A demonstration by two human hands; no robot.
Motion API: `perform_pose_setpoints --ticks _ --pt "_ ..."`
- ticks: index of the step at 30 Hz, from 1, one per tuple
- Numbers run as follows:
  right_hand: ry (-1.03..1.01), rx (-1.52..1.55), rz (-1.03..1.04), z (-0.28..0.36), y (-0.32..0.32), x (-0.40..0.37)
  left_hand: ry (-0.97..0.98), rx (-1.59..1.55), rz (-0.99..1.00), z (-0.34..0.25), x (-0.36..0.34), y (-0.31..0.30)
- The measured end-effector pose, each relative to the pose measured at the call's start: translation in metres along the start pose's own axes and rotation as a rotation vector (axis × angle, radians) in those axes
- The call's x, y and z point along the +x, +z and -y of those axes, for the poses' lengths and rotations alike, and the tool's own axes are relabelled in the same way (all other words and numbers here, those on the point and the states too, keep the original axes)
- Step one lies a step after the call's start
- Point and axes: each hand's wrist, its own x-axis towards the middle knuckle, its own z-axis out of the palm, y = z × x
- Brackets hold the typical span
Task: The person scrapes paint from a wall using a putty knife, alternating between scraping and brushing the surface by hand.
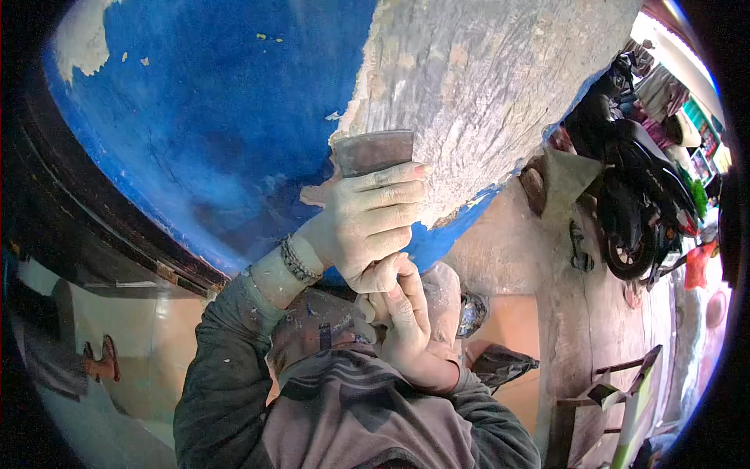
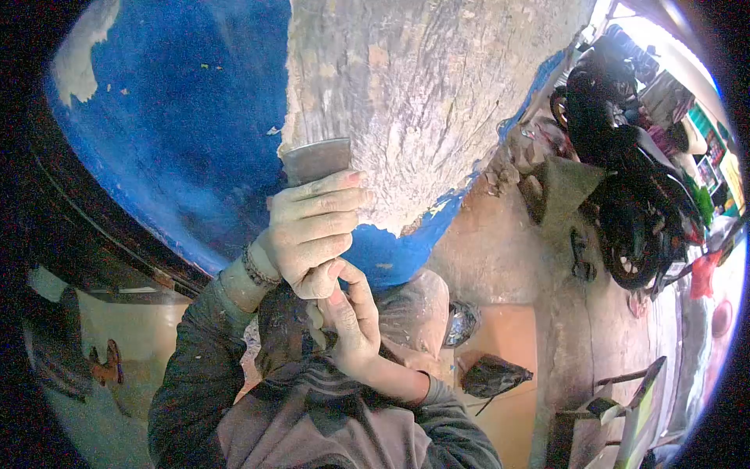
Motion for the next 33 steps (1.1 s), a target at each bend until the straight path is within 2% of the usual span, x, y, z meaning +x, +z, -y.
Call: perform_pose_setpoints --ticks 5,7,8,10,17,19,25,29,31,33 --pt "-0.031 0.215 0.122 -0.011 -0.016 0.001 0.005 0.013 -0.012 0.0 0.002 -0.001" --pt "-0.052 0.392 0.355 -0.018 -0.03 0.003 0.01 0.013 -0.005 0.001 0.001 -0.001" --pt "-0.049 0.392 0.354 -0.014 -0.023 0.003 0.019 0.014 0.002 0.001 0.0 -0.001" --pt "-0.011 0.035 0.037 -0.003 -0.002 0.002 0.014 0.022 0.002 0.002 0.0 0.0" --pt "0.012 0.019 0.026 -0.006 -0.008 0.001 -0.012 0.005 -0.004 0.001 -0.002 0.002" --pt "-0.001 0.156 0.06 -0.009 -0.011 -0.001 -0.004 0.009 0.0 0.001 -0.002 0.002" --pt "-0.055 0.201 0.116 -0.013 -0.014 0.001 0.004 0.011 0.002 0.002 -0.003 0.002" --pt "-0.066 0.155 0.125 -0.013 -0.015 0.001 0.008 0.004 -0.008 0.001 -0.002 0.002" --pt "-0.017 0.027 0.08 -0.01 -0.013 0.001 0.007 0.009 -0.01 0.001 -0.002 0.002" --pt "-0.023 0.093 0.081 -0.009 -0.011 0.001 0.006 0.013 -0.012 0.001 -0.002 0.002"
